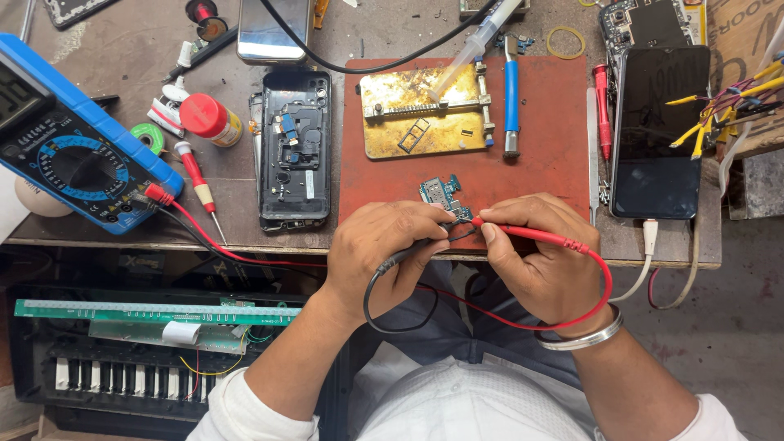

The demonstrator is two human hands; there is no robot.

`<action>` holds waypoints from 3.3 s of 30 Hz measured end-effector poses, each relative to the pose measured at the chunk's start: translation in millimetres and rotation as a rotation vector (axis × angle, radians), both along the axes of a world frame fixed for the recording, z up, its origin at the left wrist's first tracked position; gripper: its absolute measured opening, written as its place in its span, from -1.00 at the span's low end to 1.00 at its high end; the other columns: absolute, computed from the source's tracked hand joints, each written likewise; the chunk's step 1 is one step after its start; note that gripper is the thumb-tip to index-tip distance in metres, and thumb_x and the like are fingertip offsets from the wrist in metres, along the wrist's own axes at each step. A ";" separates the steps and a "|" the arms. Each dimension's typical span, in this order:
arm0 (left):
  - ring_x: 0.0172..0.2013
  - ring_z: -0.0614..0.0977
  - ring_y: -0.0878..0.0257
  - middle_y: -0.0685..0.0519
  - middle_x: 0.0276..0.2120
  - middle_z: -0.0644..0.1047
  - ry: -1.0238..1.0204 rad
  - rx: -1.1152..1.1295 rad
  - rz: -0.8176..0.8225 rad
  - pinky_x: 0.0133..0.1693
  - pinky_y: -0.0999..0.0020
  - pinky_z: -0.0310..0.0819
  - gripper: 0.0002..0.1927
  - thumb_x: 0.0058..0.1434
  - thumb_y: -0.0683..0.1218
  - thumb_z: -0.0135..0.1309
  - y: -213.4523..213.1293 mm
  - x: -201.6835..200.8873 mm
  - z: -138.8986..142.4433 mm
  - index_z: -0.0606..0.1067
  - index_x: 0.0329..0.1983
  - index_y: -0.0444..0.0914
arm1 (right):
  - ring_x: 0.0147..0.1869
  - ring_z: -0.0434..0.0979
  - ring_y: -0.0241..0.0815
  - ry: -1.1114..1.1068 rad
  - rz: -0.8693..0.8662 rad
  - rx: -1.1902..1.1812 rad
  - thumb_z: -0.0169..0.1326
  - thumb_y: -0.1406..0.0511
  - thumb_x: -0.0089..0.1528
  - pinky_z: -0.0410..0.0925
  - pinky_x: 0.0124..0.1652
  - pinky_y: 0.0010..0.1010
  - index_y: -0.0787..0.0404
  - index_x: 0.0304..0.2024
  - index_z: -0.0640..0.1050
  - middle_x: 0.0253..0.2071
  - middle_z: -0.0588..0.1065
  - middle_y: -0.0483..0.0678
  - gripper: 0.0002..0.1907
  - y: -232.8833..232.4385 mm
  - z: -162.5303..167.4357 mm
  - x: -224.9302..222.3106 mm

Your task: The person holds a disassembled phone motherboard on the workbench and probes its components with the red and black multimeter leads, repositioning the probes on different points of the board while reading the multimeter display. Disassembled phone bodies and repair tools surround the work area.

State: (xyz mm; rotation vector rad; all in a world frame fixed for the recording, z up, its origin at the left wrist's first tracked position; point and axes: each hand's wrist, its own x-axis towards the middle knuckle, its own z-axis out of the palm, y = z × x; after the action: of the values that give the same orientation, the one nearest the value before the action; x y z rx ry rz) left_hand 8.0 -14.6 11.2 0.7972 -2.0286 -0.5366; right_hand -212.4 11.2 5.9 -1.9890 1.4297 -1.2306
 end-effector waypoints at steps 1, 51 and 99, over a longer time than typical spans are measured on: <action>-0.08 0.73 0.14 0.08 -0.12 0.66 -0.001 0.004 -0.002 -0.14 0.26 0.53 -0.85 0.29 -0.20 0.23 -0.1 0.6 0.8 0.49 -0.15 -0.19 | -0.18 0.64 -0.12 -0.001 -0.005 0.007 0.20 0.37 0.24 0.46 -0.14 -0.37 0.27 -0.20 0.63 -0.25 0.62 -0.01 -0.90 0.4 0.5 0.7; -0.06 0.73 0.06 -0.04 -0.06 0.65 0.144 0.030 0.038 -0.03 0.28 0.63 -0.84 0.31 -0.24 0.20 -1.2 -0.3 -7.2 0.46 -0.12 -0.25 | -0.09 0.66 -0.14 -0.106 -0.047 -0.010 0.16 0.35 0.34 0.48 -0.11 -0.39 0.28 -0.07 0.59 -0.16 0.61 0.03 -0.85 0.2 -4.4 -2.3; -0.20 0.66 0.38 0.00 -0.19 0.68 0.431 0.143 0.041 -0.12 0.46 0.55 -0.81 0.48 -0.09 0.06 -14.3 0.4 -16.0 0.48 -0.09 -0.35 | -0.11 0.61 -0.20 0.032 0.147 -0.020 0.32 0.35 0.14 0.45 -0.08 -0.35 0.19 -0.07 0.54 -0.17 0.60 -0.06 -0.67 -22.4 16.3 6.5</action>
State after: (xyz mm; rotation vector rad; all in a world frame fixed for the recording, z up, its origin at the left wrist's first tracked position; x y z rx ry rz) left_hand 8.4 -29.0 -4.9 0.7329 -1.5882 -0.7653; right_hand -205.8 -11.2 22.2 -2.0951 1.2656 -1.1580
